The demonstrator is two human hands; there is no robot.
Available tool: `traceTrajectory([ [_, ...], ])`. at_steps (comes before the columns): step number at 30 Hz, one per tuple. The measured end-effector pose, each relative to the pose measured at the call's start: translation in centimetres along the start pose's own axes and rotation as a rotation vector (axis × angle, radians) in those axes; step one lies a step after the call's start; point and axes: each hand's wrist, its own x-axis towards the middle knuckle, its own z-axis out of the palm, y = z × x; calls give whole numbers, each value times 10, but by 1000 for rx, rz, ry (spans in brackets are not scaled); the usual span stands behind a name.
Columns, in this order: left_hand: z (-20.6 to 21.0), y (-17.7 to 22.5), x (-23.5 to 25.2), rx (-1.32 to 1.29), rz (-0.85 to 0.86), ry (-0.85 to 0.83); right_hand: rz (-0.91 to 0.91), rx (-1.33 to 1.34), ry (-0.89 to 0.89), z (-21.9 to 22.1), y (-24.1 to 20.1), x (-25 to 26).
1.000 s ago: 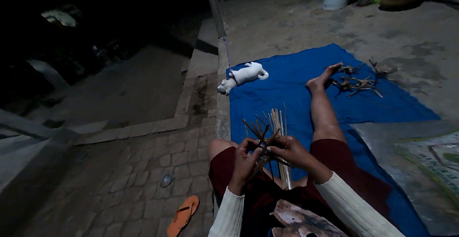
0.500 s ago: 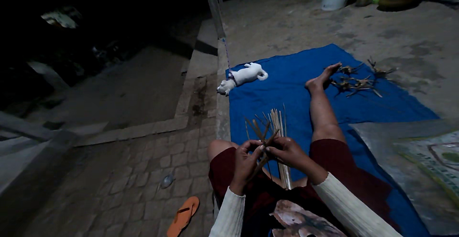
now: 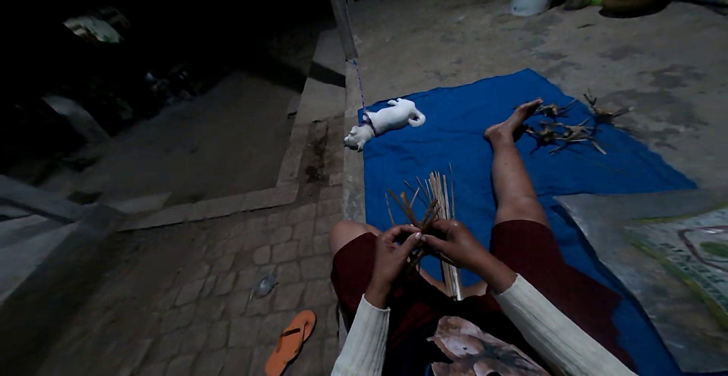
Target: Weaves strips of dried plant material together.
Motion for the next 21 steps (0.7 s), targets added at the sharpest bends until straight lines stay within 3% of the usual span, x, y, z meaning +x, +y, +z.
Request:
traceTrajectory([
  [21, -2, -3, 1, -21, 7, 25, -1, 52, 8, 0, -1, 0],
])
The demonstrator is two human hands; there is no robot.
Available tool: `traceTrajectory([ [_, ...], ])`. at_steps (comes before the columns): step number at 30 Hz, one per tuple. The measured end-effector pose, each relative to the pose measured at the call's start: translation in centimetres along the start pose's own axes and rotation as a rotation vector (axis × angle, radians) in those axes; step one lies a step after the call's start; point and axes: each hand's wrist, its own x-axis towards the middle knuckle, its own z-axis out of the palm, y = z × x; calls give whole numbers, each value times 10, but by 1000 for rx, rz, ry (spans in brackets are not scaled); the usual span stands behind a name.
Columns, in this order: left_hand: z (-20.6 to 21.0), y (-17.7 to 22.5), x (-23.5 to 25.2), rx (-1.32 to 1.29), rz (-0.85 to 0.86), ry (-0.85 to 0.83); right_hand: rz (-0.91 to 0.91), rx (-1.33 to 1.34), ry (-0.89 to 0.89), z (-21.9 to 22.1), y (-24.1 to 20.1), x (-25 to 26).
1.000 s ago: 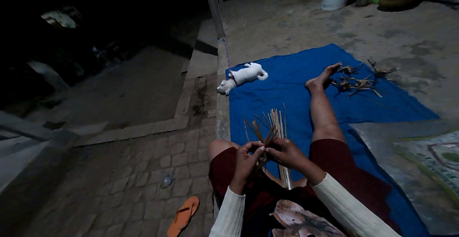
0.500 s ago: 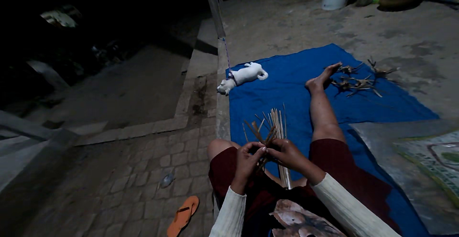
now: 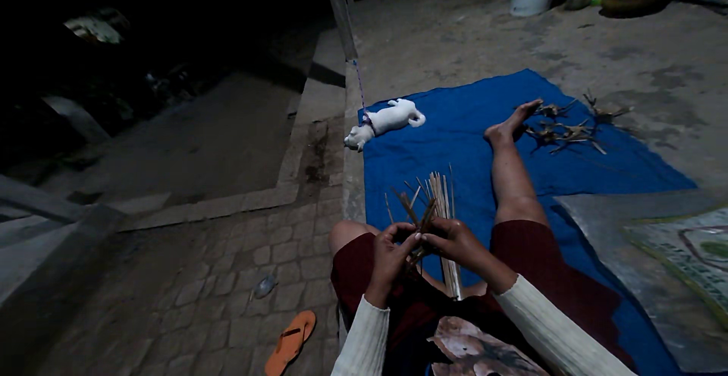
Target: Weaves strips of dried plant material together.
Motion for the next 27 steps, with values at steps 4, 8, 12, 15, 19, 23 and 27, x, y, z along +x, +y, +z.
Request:
traceTrajectory([
  [4, 0, -1, 1, -14, -11, 12, 1, 2, -11, 0, 0, 0],
  [8, 0, -1, 1, -61, 34, 18, -22, -32, 8, 0, 0, 0],
  [12, 1, 2, 0, -58, 12, 53, -44, -28, 20, 1, 1, 1],
  [15, 3, 4, 0, -46, -20, 99, -45, -14, 12, 1, 1, 1],
  [19, 1, 3, 0, 25, -44, 63, -124, -20, -11, 1, 2, 1],
  [23, 2, 8, 0, 44, -67, 16, -159, -18, -31, 3, 2, 0],
  [27, -1, 2, -1, -19, 2, -22, -95, -57, -2, 2, 1, 2],
])
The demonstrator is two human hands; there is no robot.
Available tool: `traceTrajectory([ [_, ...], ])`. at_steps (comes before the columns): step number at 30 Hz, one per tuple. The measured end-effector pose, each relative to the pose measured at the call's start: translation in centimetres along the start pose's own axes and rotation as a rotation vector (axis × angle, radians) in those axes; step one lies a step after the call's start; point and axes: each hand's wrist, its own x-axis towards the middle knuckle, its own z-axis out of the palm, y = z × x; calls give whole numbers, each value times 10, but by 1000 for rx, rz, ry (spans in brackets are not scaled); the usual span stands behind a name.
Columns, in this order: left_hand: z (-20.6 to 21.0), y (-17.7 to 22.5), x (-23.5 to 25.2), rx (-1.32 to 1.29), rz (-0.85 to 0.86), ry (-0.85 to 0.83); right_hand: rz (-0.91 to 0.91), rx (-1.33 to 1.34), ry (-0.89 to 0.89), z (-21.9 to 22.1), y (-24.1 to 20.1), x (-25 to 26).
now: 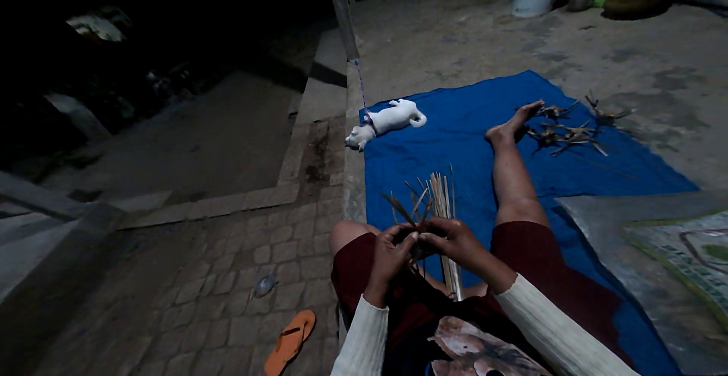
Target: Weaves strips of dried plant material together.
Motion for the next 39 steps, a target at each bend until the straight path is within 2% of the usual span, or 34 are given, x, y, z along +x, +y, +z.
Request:
traceTrajectory([
  [13, 2, 2, 0, 67, -53, 81, 57, -16, -55, 0, -1, 0],
  [25, -1, -2, -4, 45, -65, 33, 104, -36, -53, 4, 4, 0],
  [39, 1, -2, -3, 66, -103, 74, 126, 54, -96, 2, -2, -2],
])
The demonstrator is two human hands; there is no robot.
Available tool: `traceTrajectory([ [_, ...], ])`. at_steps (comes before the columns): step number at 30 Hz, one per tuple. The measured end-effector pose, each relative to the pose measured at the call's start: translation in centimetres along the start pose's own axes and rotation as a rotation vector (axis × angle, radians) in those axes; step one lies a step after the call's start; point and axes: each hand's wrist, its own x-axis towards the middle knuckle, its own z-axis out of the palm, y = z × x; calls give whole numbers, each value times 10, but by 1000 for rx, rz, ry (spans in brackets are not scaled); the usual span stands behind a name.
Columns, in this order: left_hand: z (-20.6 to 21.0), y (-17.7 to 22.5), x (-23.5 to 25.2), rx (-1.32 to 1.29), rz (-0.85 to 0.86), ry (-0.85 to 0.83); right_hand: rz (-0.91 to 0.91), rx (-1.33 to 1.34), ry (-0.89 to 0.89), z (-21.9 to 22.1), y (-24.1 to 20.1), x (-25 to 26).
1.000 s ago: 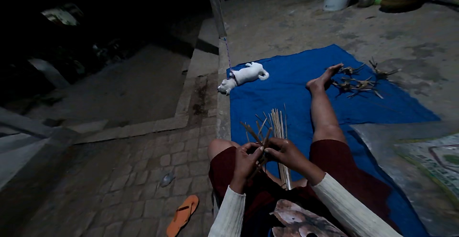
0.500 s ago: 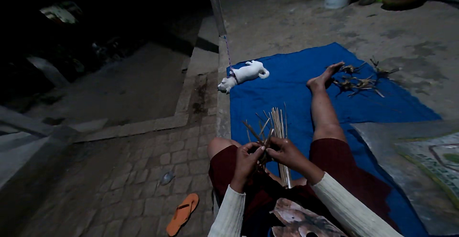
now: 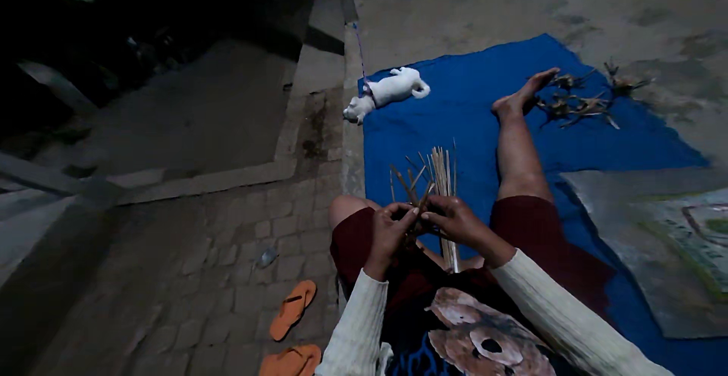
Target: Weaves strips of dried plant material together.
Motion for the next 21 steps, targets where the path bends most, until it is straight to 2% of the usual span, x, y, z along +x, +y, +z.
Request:
traceTrajectory([
  [5, -4, -3, 1, -43, 15, 59, -16, 151, 63, -2, 7, 3],
  [9, -7, 0, 0, -50, -15, 53, -87, 211, 40, 0, 9, 1],
  [14, -10, -1, 1, 14, 29, 30, -163, 168, 53, 4, 13, 3],
  [18, -9, -3, 5, 21, 2, 95, -242, 29, 69, 6, 14, 5],
  [21, -8, -1, 5, 33, 29, 58, -160, 34, 96, 7, 10, 7],
])
